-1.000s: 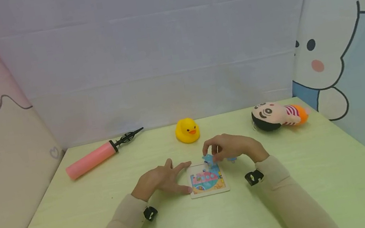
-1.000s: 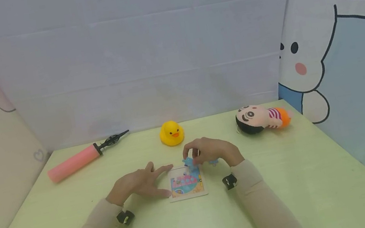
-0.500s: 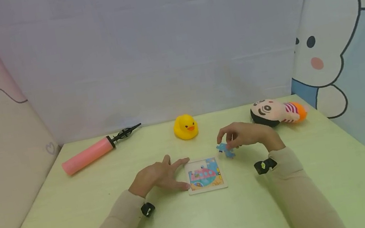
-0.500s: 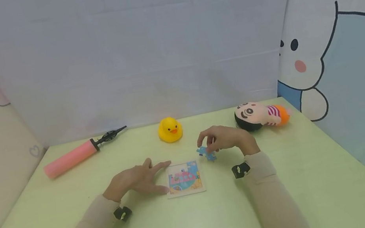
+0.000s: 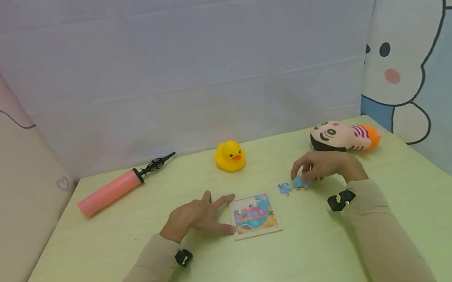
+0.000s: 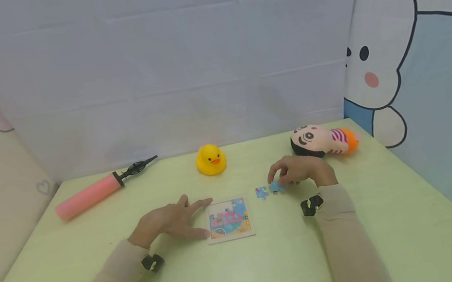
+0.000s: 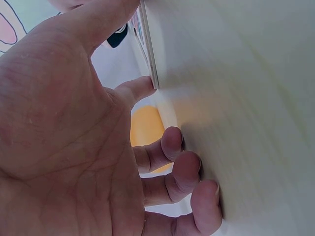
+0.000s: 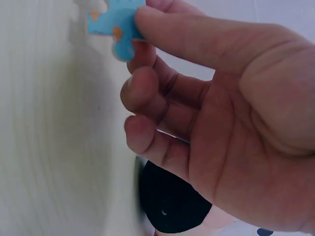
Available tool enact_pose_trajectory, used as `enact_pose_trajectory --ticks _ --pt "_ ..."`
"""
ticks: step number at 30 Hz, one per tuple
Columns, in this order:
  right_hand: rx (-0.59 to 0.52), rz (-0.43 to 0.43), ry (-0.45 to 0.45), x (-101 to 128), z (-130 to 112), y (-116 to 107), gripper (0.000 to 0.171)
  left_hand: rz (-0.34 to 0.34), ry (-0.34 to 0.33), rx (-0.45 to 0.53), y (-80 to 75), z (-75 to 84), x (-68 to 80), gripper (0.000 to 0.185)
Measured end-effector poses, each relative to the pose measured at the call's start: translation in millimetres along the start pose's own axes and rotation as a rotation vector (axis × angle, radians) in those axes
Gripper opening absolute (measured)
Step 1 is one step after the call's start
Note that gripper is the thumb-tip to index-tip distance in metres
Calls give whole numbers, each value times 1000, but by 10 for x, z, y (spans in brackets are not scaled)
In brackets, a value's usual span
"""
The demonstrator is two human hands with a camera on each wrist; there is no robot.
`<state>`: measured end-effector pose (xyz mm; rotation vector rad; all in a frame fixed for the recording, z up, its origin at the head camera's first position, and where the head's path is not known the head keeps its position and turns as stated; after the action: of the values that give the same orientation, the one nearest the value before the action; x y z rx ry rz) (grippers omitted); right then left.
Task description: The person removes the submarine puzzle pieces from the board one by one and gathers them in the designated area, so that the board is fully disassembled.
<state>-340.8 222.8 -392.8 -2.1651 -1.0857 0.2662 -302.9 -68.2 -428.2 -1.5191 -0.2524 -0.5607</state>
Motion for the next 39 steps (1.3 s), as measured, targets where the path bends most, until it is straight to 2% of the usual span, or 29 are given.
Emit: enact_pose_trajectory --ticks 8,17,23,28,32,39 --pt "12 -13 26 -3 69 41 21 -2 6 33 46 6 -1 89" --pt "30 6 69 25 142 37 19 8 2 26 68 16 -3 89" --pt "78 24 86 13 170 55 16 3 -6 31 104 11 -26 89" --pt "135 34 96 -18 118 19 17 10 -5 15 58 5 -4 88" --pt "174 41 76 -59 9 -32 17 11 -5 8 9 -1 6 89" --pt "146 9 -68 -234 -205 47 17 -4 -7 6 -15 -4 2 89"
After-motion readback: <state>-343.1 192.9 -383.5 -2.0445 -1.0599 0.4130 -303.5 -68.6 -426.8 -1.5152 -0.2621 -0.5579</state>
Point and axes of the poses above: each hand's wrist, its own x-axis away from the middle knuckle, its own y-axis out of the palm, z = x × y, the point moved 7 cm from there along -x, towards the middle knuckle, and after that the axes turned 13 degrees about -y, right-handed, at the moved point
